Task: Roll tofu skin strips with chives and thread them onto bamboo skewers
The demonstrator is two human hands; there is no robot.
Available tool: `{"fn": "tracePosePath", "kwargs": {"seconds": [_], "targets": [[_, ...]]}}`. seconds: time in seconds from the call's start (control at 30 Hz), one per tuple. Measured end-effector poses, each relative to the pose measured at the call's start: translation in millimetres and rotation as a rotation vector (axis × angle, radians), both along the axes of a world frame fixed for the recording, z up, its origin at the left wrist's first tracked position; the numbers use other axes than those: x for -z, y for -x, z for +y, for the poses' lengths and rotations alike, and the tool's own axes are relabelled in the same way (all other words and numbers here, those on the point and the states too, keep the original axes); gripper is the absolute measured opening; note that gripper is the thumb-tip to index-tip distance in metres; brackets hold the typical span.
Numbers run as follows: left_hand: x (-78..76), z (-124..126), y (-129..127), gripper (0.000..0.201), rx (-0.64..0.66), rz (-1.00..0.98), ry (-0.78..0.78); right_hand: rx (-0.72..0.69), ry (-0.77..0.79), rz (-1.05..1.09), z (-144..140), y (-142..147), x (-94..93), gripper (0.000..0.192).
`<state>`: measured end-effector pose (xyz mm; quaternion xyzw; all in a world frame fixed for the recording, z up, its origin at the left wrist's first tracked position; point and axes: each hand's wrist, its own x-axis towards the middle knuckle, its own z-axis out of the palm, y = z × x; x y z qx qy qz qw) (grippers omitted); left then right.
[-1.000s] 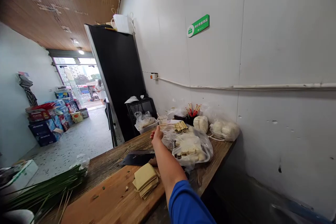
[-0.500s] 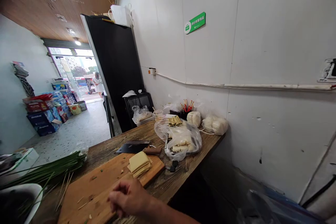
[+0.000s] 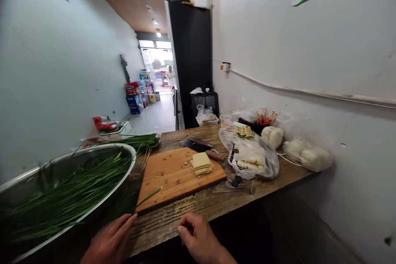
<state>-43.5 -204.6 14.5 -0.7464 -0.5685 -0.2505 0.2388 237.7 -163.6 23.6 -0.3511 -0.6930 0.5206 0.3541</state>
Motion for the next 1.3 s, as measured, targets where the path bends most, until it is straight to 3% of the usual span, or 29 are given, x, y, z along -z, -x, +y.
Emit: {"fn": "tracePosePath", "kwargs": {"seconds": [0.13, 0.3, 0.37, 0.47, 0.57, 0.7, 0.8, 0.9, 1.0, 1.13, 1.3], "targets": [[10.9, -1.1, 5.6, 0.038, -0.054, 0.036, 0.024, 0.111, -0.261, -0.141, 17.0, -12.1, 1.0, 0.023], [-0.8, 0.3, -2.6, 0.039, -0.085, -0.023, 0.045, 0.343, -0.771, -0.41, 107.0, -33.9, -12.5, 0.024], [-8.5, 6.2, -13.2, 0.035, -0.047, -0.052, 0.079, 0.317, -0.872, -0.527, 145.4, -39.4, -15.3, 0.025], [-18.0, 18.7, -29.8, 0.032, 0.001, -0.086, 0.14, 0.142, -0.958, -0.617, 184.3, -45.1, -13.0, 0.021], [-22.9, 32.7, -38.6, 0.031, 0.047, -0.087, 0.23, -0.025, -0.987, -0.584, 201.6, -51.1, -7.4, 0.023], [-19.1, 45.0, -28.5, 0.028, 0.091, -0.074, 0.375, -0.072, -0.965, -0.53, 209.0, -56.6, -3.9, 0.025], [-8.3, 44.6, -8.7, 0.031, 0.015, -0.101, 0.386, -0.061, -0.957, -0.56, 210.2, -56.4, -4.5, 0.021], [3.7, 42.1, 9.6, 0.042, -0.152, -0.136, 0.349, -0.051, -0.93, -0.57, 210.9, -55.2, -6.9, 0.021], [7.0, 42.0, 14.4, 0.044, -0.159, -0.103, 0.292, -0.038, -0.878, -0.527, 212.1, -55.0, -11.4, 0.021], [-6.0, 43.0, -3.2, 0.04, -0.061, -0.092, 0.217, -0.056, -0.809, -0.491, 213.6, -54.7, -18.7, 0.021], [-29.1, 64.7, -41.0, 0.036, 0.015, -0.179, 0.289, -0.107, -0.734, -0.562, 217.9, -52.2, -24.3, 0.012]]}}
